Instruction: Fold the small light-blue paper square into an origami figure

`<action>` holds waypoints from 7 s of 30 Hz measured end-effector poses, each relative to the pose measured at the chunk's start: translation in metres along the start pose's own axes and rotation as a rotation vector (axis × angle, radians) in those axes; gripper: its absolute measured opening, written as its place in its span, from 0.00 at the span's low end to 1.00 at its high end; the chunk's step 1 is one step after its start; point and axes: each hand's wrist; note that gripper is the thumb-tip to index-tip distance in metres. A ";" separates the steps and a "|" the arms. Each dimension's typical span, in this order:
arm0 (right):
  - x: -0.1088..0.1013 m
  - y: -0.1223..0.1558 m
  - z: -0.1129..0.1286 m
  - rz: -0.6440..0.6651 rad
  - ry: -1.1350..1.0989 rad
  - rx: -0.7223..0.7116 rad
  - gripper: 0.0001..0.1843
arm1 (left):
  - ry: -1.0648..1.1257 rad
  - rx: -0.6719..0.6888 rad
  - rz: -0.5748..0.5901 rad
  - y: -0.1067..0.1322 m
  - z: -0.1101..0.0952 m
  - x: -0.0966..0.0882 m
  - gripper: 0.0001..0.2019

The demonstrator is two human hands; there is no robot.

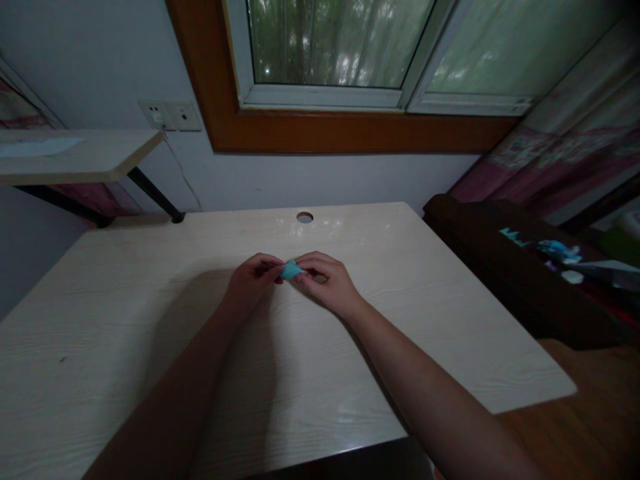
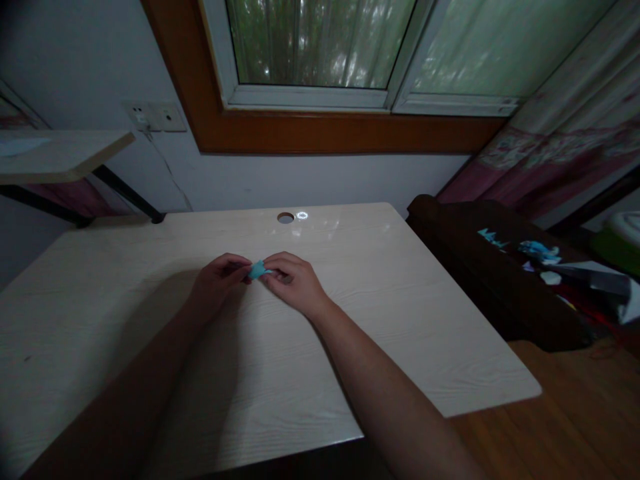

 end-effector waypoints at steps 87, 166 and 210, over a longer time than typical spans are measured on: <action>0.009 0.004 -0.004 0.062 0.023 0.095 0.06 | -0.212 0.222 -0.035 0.003 0.005 0.000 0.09; 0.008 -0.002 -0.004 -0.169 -0.105 0.169 0.05 | -0.079 0.259 0.012 0.000 0.011 0.000 0.10; 0.008 0.004 -0.010 -0.129 -0.475 0.370 0.04 | -0.173 0.326 0.094 0.004 0.004 0.000 0.07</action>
Point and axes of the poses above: each hand's wrist, its own y-axis away from the middle knuckle, its own x-axis out of the palm, z = x × y, and after that the axes turned 12 degrees about -x, right-handed
